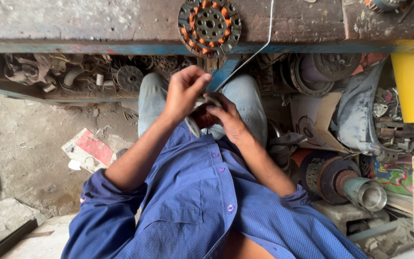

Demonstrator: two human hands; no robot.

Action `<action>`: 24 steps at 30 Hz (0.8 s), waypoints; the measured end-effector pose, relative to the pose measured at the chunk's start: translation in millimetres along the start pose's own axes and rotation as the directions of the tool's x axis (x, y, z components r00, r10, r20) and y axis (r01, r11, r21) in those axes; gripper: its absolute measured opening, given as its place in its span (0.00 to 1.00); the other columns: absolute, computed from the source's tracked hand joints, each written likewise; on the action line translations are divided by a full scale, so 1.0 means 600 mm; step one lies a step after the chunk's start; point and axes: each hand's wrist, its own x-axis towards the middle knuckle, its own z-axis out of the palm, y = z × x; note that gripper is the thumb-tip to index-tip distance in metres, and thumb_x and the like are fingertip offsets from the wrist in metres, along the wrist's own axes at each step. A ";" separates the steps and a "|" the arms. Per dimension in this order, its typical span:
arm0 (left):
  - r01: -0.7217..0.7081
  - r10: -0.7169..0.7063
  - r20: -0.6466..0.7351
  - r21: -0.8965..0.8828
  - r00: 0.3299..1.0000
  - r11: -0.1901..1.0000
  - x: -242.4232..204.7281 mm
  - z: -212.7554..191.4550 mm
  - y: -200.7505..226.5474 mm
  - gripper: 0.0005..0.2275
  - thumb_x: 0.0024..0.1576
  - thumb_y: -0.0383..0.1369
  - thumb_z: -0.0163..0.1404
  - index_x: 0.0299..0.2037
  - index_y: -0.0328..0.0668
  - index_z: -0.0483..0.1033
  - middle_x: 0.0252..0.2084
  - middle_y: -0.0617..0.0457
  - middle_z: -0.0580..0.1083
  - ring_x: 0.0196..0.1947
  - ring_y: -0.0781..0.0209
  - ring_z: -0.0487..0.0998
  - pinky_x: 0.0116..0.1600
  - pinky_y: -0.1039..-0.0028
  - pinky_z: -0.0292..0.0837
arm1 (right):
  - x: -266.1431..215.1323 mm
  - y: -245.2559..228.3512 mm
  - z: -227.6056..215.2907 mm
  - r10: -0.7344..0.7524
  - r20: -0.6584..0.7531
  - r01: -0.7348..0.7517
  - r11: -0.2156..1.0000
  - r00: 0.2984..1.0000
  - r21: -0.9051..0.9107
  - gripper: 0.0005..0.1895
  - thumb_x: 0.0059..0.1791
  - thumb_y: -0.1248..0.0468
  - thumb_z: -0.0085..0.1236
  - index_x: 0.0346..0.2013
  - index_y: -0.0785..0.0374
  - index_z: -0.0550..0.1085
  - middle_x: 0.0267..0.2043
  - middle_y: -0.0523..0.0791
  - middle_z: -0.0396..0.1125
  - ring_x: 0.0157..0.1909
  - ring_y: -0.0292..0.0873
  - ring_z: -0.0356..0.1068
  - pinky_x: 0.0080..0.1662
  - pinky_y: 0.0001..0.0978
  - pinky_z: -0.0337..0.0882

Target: The person winds copper wire from a spool onto a circular motor stator, threading the wire through slots and securing it with a metal tool. The person repeatedly pulls, wraps, and tucks the wire into the stator's slots while seated at a cluttered workbench.

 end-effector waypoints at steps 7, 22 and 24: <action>-0.227 0.226 0.019 0.018 0.974 0.974 -0.044 0.028 0.035 0.05 0.65 0.29 0.55 0.39 0.35 0.76 0.32 0.61 0.71 0.31 0.75 0.68 0.36 0.81 0.64 | -0.023 -0.012 -0.019 0.039 -0.001 -0.039 0.990 0.999 0.135 0.29 0.50 0.48 0.61 0.60 0.60 0.70 0.45 0.46 0.68 0.42 0.43 0.69 0.36 0.35 0.73; -0.114 0.153 -0.057 0.432 0.987 0.895 -0.051 -0.014 -0.051 0.04 0.60 0.27 0.54 0.38 0.32 0.76 0.28 0.51 0.75 0.28 0.63 0.75 0.34 0.72 0.70 | -0.029 -0.040 -0.040 -0.019 0.041 0.018 0.999 0.999 0.029 0.30 0.44 0.52 0.61 0.58 0.62 0.73 0.51 0.46 0.68 0.54 0.44 0.69 0.53 0.37 0.71; -0.194 0.187 0.070 0.562 0.980 0.804 -0.039 -0.007 -0.048 0.03 0.56 0.24 0.54 0.36 0.32 0.76 0.31 0.46 0.76 0.28 0.59 0.78 0.35 0.71 0.72 | -0.032 -0.052 -0.063 -0.013 -0.064 0.016 0.999 0.998 0.051 0.31 0.42 0.52 0.61 0.57 0.62 0.73 0.49 0.46 0.69 0.51 0.45 0.69 0.48 0.41 0.70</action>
